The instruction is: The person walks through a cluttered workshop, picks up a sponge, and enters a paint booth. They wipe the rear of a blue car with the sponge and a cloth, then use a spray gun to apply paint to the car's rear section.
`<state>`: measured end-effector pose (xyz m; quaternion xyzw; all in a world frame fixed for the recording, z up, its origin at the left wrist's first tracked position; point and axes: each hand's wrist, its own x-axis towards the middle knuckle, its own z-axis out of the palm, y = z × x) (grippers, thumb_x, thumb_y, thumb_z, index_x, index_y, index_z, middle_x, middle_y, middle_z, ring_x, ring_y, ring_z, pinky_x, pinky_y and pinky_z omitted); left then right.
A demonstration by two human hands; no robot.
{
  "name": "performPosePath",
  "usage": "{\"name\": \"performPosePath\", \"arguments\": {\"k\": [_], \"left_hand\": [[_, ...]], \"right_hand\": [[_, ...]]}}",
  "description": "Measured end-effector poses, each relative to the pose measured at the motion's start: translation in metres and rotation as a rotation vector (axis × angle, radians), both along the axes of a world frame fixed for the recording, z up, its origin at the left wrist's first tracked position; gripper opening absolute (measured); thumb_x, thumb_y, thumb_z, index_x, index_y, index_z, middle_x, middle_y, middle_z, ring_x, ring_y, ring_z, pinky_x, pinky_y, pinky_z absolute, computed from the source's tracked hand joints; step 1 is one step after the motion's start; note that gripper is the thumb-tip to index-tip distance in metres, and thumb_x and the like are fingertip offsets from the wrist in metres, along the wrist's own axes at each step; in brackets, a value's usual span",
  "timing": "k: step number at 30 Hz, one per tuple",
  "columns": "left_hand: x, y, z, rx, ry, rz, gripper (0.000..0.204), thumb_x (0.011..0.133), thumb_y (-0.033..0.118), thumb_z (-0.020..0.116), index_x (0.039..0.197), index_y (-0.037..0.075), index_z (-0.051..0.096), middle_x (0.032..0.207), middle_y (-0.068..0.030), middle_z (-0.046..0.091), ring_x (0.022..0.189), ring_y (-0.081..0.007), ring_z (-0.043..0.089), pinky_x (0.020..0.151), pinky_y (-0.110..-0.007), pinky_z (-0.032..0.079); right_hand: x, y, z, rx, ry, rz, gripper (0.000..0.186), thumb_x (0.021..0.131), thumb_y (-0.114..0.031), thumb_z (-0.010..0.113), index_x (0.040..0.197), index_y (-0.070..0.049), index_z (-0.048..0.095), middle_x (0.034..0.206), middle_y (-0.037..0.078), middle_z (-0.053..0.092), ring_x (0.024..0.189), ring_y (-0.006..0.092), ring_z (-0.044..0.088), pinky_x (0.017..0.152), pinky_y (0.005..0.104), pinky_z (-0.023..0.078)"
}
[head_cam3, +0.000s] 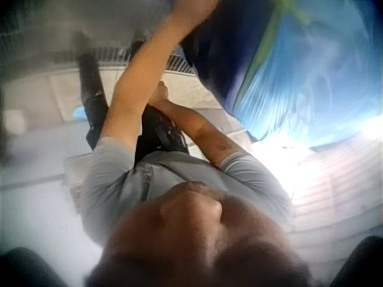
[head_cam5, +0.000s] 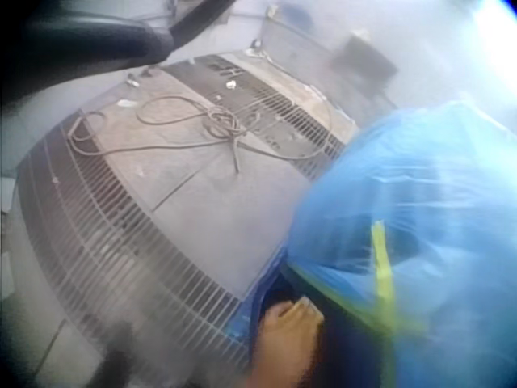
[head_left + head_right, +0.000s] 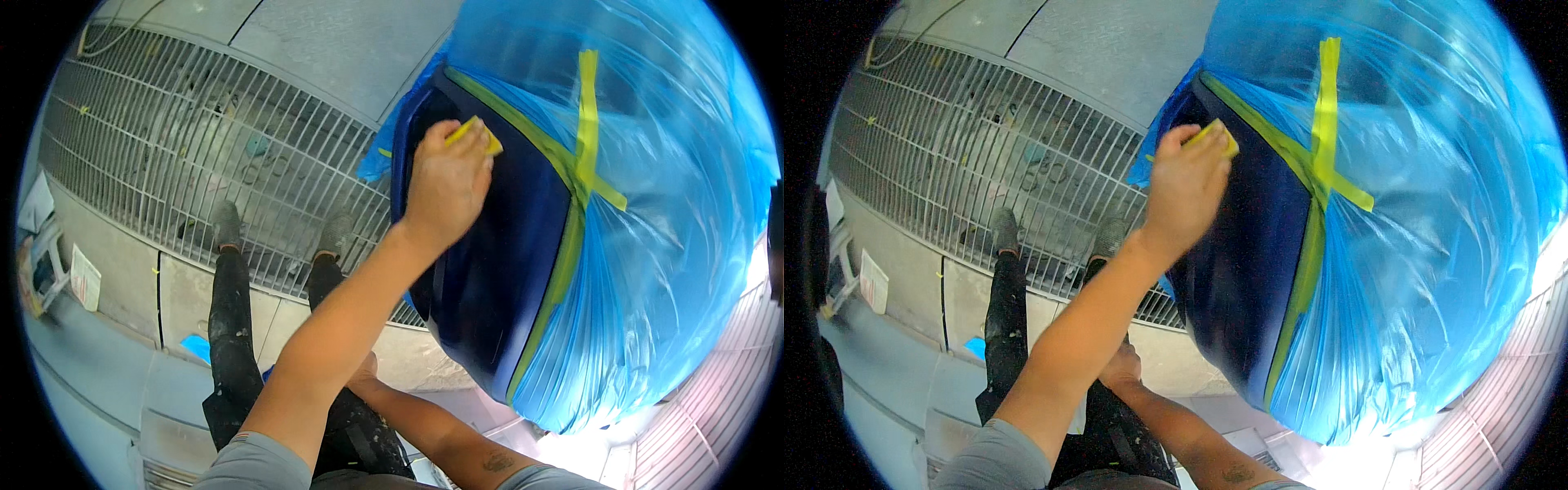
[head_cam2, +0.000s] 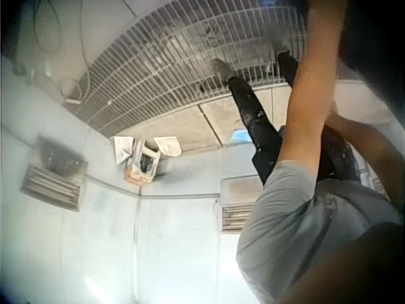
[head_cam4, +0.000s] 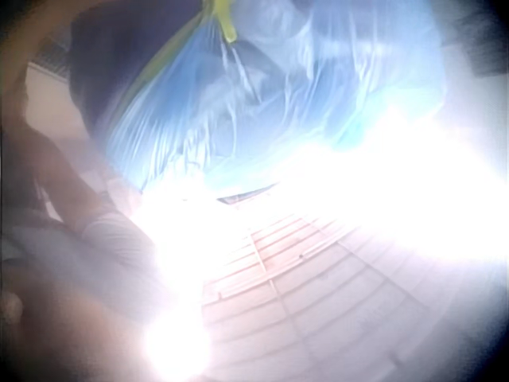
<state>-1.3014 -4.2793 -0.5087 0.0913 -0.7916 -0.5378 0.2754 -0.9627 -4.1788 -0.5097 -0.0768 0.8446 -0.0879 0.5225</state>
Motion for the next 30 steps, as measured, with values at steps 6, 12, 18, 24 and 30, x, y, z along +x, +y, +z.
{"name": "performPosePath", "arguments": {"k": [6,12,18,24,30], "left_hand": [[0.017,-0.034,0.003,1.182,-0.406,0.153,0.033,0.098,0.03,0.057,0.098,-0.002,0.067,0.083,-0.0072,0.066,0.086,-0.0179,0.065,0.067,-0.033,0.053],[0.029,-0.057,0.01,2.041,-0.009,-0.048,0.056,0.097,0.038,0.048,0.129,-0.007,0.045,0.12,-0.0232,0.058,0.11,-0.0361,0.06,0.095,-0.049,0.051],[0.037,-0.064,0.003,1.953,-0.086,-0.144,0.06,0.089,0.029,0.05,0.135,-0.009,0.04,0.131,-0.0266,0.053,0.116,-0.0401,0.056,0.1,-0.05,0.047],[0.028,-0.041,0.02,1.55,-0.036,0.203,0.034,0.095,0.02,0.061,0.122,0.002,0.053,0.105,-0.0103,0.062,0.097,-0.0169,0.061,0.089,-0.032,0.049],[0.045,-0.007,0.021,0.986,-0.223,0.195,0.02,0.087,-0.005,0.064,0.098,0.006,0.051,0.101,-0.0064,0.062,0.089,-0.0119,0.059,0.08,-0.026,0.048]], "right_hand": [[0.005,0.005,-0.008,0.151,-0.149,0.037,0.047,0.089,-0.041,0.051,0.108,-0.001,0.066,0.107,0.02,0.064,0.1,0.0369,0.061,0.086,0.045,0.051],[0.016,0.007,-0.011,0.128,-0.051,0.004,0.047,0.088,-0.04,0.051,0.105,0.0,0.066,0.104,0.02,0.065,0.102,0.0358,0.06,0.09,0.0444,0.05],[0.036,0.017,-0.031,0.083,-0.077,0.014,0.036,0.082,-0.029,0.052,0.095,0.001,0.067,0.101,0.022,0.065,0.098,0.0378,0.061,0.087,0.0465,0.052],[0.025,0.008,-0.021,0.13,-0.082,-0.036,0.034,0.081,-0.028,0.052,0.09,0.0,0.067,0.097,0.021,0.066,0.097,0.0381,0.062,0.086,0.0468,0.053],[0.009,0.002,-0.003,0.074,-0.052,-0.121,0.039,0.085,-0.036,0.054,0.096,-0.001,0.068,0.098,0.021,0.066,0.095,0.039,0.064,0.083,0.0477,0.054]]}}
